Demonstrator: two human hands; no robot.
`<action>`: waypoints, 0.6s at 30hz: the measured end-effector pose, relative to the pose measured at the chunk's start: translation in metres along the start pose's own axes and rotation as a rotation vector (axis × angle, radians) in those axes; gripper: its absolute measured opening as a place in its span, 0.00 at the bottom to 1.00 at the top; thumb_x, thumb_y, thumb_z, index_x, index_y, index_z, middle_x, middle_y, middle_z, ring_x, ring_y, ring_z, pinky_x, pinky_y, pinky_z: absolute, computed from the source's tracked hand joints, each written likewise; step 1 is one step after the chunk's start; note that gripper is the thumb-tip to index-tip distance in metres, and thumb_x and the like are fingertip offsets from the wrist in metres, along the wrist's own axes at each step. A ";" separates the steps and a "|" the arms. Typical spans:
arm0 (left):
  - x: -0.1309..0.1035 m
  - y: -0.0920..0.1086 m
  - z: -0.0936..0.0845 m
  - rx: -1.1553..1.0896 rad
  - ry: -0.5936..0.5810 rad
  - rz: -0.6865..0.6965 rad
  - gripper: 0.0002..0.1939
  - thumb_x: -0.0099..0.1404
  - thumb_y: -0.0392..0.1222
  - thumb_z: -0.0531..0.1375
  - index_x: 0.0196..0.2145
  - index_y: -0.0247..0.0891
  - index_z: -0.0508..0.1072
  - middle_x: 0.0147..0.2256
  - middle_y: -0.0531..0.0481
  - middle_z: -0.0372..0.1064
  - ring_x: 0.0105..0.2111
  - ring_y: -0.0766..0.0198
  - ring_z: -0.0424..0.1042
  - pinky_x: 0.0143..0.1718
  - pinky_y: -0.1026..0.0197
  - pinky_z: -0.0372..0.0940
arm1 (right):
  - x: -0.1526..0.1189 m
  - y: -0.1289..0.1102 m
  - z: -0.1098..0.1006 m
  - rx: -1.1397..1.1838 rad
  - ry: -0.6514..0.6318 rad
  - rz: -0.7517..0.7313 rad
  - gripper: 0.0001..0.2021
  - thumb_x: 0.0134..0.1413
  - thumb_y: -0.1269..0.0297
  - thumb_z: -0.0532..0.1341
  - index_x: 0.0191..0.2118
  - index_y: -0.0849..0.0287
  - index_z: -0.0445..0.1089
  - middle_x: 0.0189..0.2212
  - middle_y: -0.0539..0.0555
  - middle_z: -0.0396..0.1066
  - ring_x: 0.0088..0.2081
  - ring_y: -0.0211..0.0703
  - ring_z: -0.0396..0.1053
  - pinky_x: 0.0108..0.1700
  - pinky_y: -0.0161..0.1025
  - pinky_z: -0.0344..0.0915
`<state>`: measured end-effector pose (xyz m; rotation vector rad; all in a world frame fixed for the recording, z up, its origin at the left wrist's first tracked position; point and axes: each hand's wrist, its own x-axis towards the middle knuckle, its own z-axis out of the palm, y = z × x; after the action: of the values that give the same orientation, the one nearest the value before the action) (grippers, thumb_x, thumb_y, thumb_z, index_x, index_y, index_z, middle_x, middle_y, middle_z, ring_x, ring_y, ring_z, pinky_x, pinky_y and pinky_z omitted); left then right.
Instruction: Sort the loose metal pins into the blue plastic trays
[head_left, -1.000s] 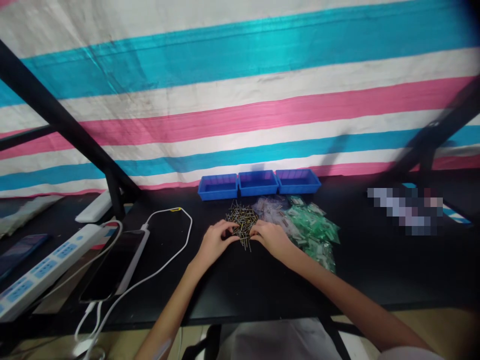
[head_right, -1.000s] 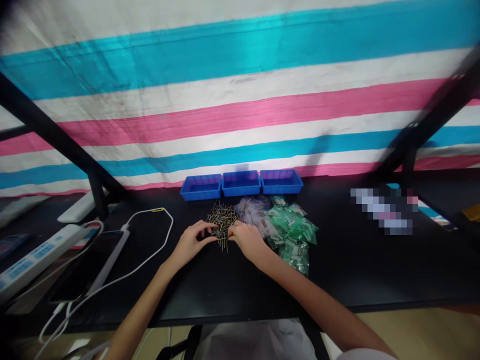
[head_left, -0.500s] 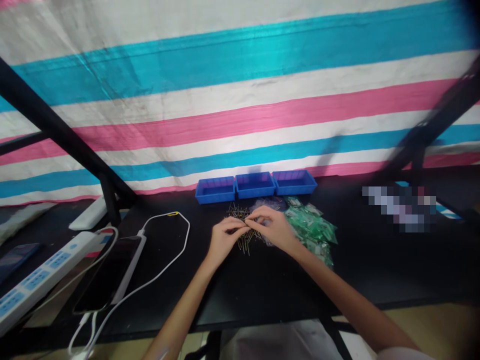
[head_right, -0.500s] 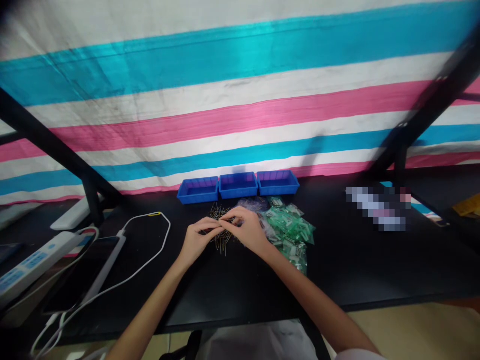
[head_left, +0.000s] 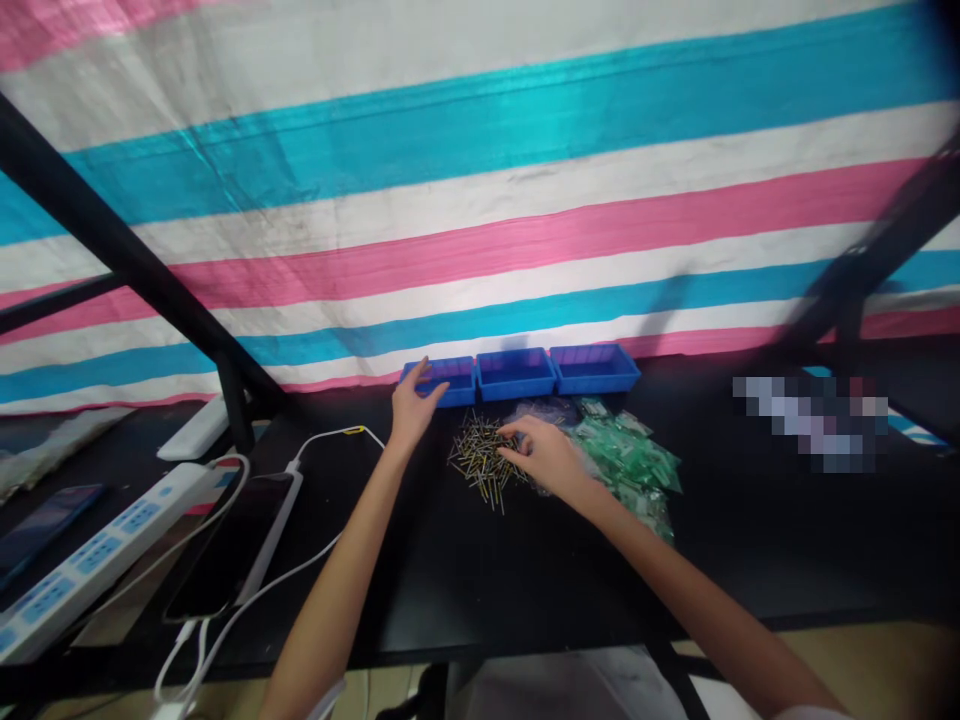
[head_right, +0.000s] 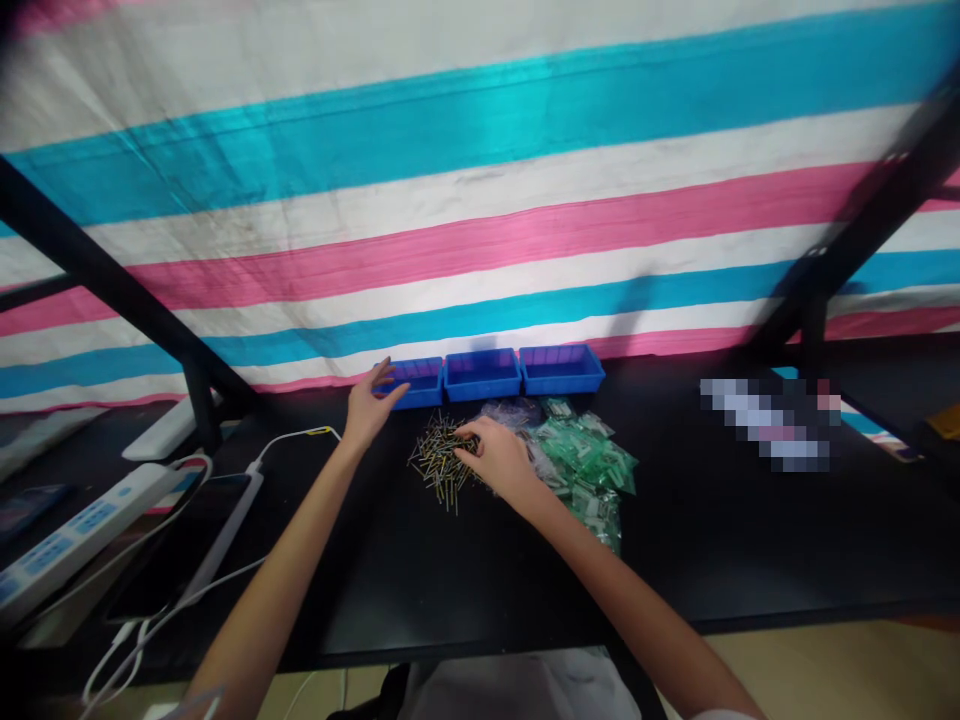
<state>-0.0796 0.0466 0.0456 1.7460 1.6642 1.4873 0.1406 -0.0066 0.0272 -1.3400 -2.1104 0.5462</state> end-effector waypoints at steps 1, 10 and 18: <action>-0.004 0.001 0.001 0.010 -0.023 0.037 0.27 0.53 0.44 0.61 0.51 0.38 0.65 0.45 0.43 0.68 0.40 0.59 0.68 0.36 0.60 0.64 | 0.000 0.001 -0.001 -0.063 -0.006 -0.011 0.11 0.47 0.61 0.60 0.39 0.54 0.71 0.35 0.51 0.70 0.28 0.37 0.66 0.31 0.35 0.61; -0.074 -0.001 0.015 0.183 -0.470 0.160 0.14 0.57 0.46 0.57 0.39 0.40 0.73 0.30 0.50 0.66 0.29 0.66 0.63 0.30 0.63 0.60 | 0.014 0.010 0.013 -0.267 -0.145 -0.208 0.12 0.53 0.61 0.57 0.43 0.57 0.70 0.40 0.56 0.68 0.43 0.46 0.63 0.44 0.42 0.57; -0.075 -0.004 0.019 0.080 -0.440 0.122 0.15 0.57 0.48 0.57 0.41 0.42 0.73 0.31 0.49 0.67 0.27 0.67 0.63 0.30 0.63 0.59 | 0.019 0.013 0.013 -0.161 -0.053 -0.149 0.09 0.51 0.58 0.59 0.32 0.55 0.74 0.30 0.52 0.72 0.34 0.41 0.66 0.33 0.35 0.56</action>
<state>-0.0506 -0.0090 0.0007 2.0652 1.4243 0.9903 0.1347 0.0157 0.0138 -1.2524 -2.3166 0.3599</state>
